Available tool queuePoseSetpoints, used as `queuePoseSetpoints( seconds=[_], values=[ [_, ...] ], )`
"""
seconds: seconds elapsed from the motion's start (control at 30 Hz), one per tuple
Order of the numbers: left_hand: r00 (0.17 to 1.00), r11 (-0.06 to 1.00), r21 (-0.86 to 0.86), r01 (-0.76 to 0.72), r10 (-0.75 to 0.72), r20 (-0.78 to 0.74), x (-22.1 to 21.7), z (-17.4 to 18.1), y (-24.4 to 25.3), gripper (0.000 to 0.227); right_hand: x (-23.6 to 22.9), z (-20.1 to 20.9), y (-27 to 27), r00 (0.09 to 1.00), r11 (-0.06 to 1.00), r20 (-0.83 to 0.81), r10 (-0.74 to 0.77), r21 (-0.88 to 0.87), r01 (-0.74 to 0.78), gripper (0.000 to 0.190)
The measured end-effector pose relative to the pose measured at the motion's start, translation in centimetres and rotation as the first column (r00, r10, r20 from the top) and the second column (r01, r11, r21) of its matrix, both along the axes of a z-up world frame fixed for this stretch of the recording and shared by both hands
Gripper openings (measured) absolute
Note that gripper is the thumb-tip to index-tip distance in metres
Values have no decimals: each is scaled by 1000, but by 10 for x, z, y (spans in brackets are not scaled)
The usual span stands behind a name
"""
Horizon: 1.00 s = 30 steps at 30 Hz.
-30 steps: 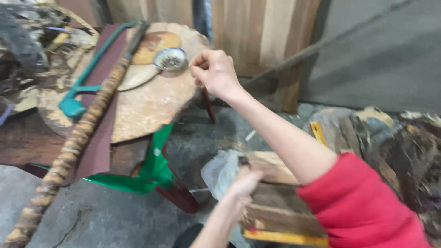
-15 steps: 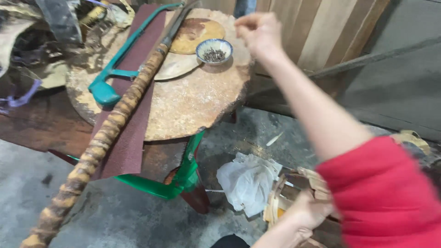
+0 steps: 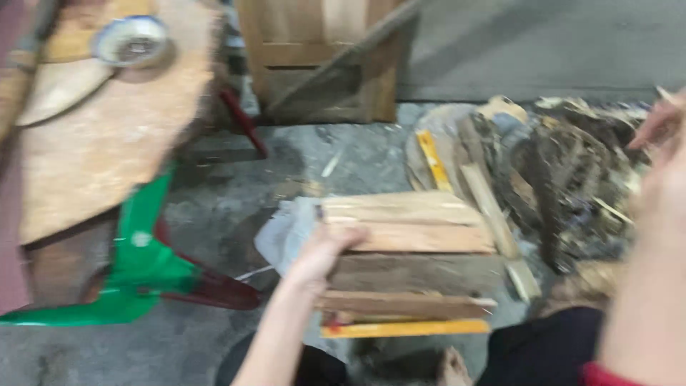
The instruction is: The person assembles a small wooden basket by arranging planks into a circular frame and securing them with a hammer. They repeatedly tap the planks to tighten the fit and adjust the structure.
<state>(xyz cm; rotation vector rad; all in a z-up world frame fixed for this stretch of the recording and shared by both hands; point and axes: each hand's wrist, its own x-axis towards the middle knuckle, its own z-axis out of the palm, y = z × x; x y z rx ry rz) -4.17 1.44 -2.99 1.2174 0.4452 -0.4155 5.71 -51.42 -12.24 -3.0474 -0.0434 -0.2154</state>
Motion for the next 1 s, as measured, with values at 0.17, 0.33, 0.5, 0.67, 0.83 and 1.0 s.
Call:
queuePoseSetpoints(
  seconds=[0.17,0.33,0.5,0.67,0.83,1.0],
  values=[
    [994,978,176,-109,113,-8,3,-1,3,64,-44,-295,-43,898,865,-31,-438,-287,412,36],
    [996,961,271,-60,73,-41,-3,5,7,47,-145,-414,106,725,454,-623,-293,577,679,13],
    [977,954,263,-144,179,-113,1,12,-1,38,-186,-411,207,759,538,-544,-357,544,644,52],
    [959,947,259,-190,235,-155,3,35,-13,42,-165,-336,245,548,565,-724,-419,265,782,63],
    [937,954,205,-220,265,-228,5,36,-12,34,-146,-355,241,523,324,-799,-298,430,842,51],
    [971,965,202,-165,195,-138,11,3,6,34,-161,-372,214,331,96,-828,-452,324,941,90]
  ],
)
